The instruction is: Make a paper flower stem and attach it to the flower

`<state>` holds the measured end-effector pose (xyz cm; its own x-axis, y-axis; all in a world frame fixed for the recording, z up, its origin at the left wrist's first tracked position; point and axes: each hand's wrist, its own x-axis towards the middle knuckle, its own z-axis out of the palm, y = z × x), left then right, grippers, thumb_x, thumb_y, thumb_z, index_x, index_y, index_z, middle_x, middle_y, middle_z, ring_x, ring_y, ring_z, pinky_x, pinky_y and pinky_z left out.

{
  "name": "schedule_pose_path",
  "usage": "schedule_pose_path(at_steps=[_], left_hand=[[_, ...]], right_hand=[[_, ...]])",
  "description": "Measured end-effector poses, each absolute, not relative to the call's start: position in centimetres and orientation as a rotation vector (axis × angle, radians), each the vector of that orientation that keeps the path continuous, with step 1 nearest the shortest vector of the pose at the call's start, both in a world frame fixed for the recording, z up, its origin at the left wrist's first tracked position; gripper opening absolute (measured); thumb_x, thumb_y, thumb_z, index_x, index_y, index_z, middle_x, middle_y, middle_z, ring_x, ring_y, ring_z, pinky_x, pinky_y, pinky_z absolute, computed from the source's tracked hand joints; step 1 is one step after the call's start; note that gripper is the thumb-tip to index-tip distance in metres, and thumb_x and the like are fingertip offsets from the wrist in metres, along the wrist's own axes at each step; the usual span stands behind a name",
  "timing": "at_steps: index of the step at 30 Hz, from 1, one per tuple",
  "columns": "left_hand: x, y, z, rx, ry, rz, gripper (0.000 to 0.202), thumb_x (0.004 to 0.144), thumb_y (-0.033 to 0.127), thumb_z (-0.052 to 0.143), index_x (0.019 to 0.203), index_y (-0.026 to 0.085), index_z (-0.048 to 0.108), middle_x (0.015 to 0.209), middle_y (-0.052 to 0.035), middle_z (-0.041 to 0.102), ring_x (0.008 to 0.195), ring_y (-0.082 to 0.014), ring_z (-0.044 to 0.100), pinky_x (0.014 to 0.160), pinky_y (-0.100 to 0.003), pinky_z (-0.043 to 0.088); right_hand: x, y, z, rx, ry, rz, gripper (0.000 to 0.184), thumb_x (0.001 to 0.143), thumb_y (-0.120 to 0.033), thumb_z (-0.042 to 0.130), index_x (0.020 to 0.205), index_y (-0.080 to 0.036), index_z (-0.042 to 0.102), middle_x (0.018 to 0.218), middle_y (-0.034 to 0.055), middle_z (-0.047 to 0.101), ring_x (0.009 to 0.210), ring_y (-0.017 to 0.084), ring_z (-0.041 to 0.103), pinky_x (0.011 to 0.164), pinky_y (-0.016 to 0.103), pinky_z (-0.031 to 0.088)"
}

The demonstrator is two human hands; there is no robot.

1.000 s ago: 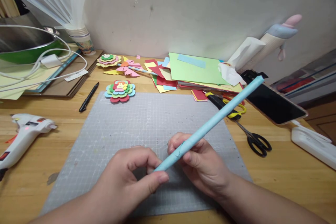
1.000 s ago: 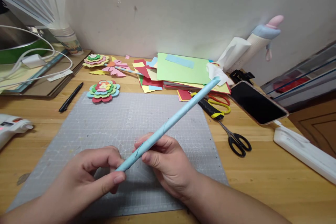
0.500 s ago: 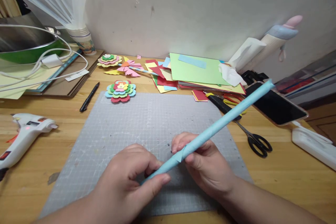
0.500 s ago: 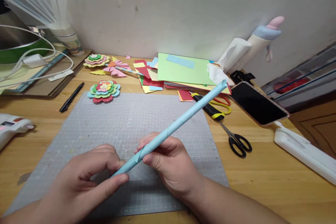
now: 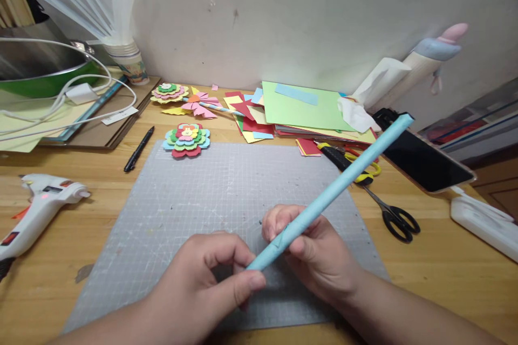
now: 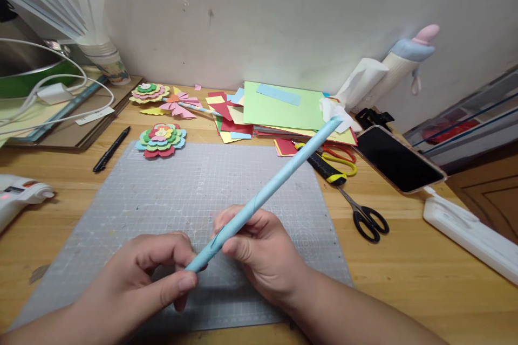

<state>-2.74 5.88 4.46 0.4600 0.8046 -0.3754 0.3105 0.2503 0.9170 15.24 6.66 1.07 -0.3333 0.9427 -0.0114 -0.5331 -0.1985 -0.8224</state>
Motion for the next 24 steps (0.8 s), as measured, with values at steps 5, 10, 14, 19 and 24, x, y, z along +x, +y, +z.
schedule_pose_path(at_steps=[5, 10, 14, 19, 24], left_hand=[[-2.7, 6.0, 4.4, 1.203, 1.064, 0.465, 0.026, 0.077, 0.039, 0.061, 0.064, 0.017, 0.058, 0.054, 0.003, 0.055, 0.052, -0.0097, 0.049, 0.053, -0.022, 0.038], [-2.7, 6.0, 4.3, 1.184, 1.034, 0.472, 0.026, 0.078, 0.039, 0.06, 0.065, 0.017, 0.058, 0.055, 0.0034, 0.055, 0.054, -0.0096, 0.05, 0.055, -0.022, 0.039], [-2.8, 5.9, 4.2, 1.181, 1.03, 0.451, 0.026, 0.079, 0.04, 0.059, 0.067, 0.017, 0.058, 0.055, 0.0037, 0.055, 0.054, -0.0096, 0.049, 0.056, -0.023, 0.038], [-2.9, 6.0, 3.9, 1.2, 1.007, 0.412, 0.03, 0.082, 0.044, 0.056, 0.07, 0.017, 0.059, 0.056, 0.0022, 0.058, 0.056, -0.0105, 0.05, 0.058, -0.024, 0.038], [-2.9, 5.8, 3.4, 1.201, 0.943, 0.401, 0.035, 0.085, 0.048, 0.053, 0.074, 0.016, 0.062, 0.058, 0.0014, 0.061, 0.058, -0.0105, 0.05, 0.061, -0.024, 0.038]], right_hand=[[15.2, 6.7, 0.9, -0.725, -0.845, 1.786, 0.018, 0.067, -0.036, 0.081, 0.081, -0.025, 0.074, 0.073, -0.0007, 0.06, 0.069, 0.013, 0.05, 0.063, 0.027, 0.041], [15.3, 6.7, 0.8, -0.699, -0.876, 1.81, 0.016, 0.069, -0.033, 0.08, 0.082, -0.026, 0.075, 0.075, -0.0007, 0.062, 0.07, 0.013, 0.052, 0.065, 0.027, 0.043], [15.2, 6.7, 0.8, -0.676, -0.908, 1.802, 0.014, 0.071, -0.032, 0.078, 0.084, -0.026, 0.075, 0.078, -0.0006, 0.061, 0.073, 0.012, 0.053, 0.067, 0.027, 0.043], [15.1, 6.6, 0.9, -0.678, -0.911, 1.8, 0.012, 0.072, -0.033, 0.077, 0.081, -0.025, 0.074, 0.078, -0.0006, 0.058, 0.073, 0.013, 0.051, 0.068, 0.027, 0.044], [14.9, 6.5, 1.1, -0.666, -0.901, 1.827, 0.013, 0.075, -0.035, 0.075, 0.081, -0.023, 0.072, 0.08, 0.0004, 0.055, 0.072, 0.013, 0.048, 0.064, 0.026, 0.043]])
